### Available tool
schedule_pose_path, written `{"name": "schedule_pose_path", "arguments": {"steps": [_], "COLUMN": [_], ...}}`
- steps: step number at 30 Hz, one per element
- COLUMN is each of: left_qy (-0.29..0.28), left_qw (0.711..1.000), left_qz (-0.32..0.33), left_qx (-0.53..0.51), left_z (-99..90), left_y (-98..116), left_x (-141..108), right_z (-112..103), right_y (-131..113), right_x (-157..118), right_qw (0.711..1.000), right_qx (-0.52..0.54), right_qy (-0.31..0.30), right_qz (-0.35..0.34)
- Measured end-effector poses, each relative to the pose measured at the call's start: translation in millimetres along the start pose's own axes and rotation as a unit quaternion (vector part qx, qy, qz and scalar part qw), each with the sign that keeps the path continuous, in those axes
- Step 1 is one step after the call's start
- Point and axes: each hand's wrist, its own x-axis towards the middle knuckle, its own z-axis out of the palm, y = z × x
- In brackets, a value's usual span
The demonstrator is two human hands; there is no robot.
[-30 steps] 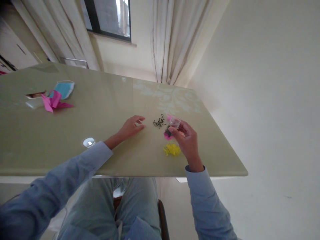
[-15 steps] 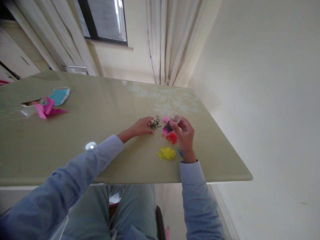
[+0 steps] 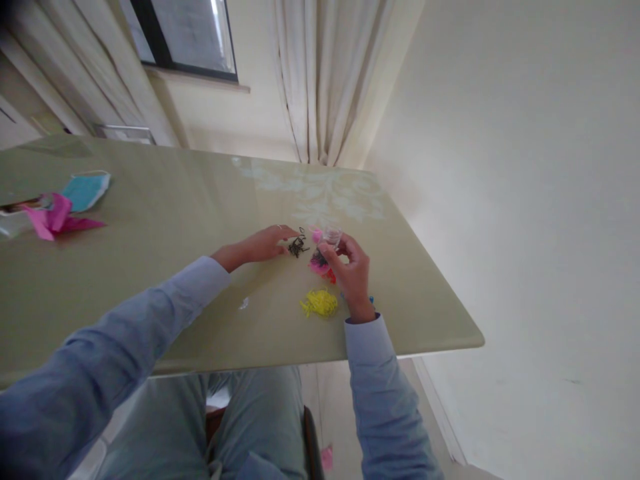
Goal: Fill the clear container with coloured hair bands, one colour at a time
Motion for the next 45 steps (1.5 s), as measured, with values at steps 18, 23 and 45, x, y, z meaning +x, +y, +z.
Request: {"name": "schedule_pose_path", "arguments": {"steps": [18,23,45], "left_qy": [0.013,0.065,0.140], "left_qw": [0.998,0.995,0.625], "left_qz": [0.062,0.010,-0.133], "left_qx": [0.023,-0.076,-0.756], "left_z": [10.5,10.8,-19.9], "left_y": [-3,-6,83], "left_x": [17,12,-88], "right_z": [-2,-1,2], "right_y": [2,3,-12], "right_x": [-4,-5,-12], "right_qw": [0.997,0.997,0.987], "right_qx": [0.014,0.016,-0.040], "right_qy": [-0.072,-0.072,-0.139], "right_qz": [-0.034,-0.026,-0.077]}}
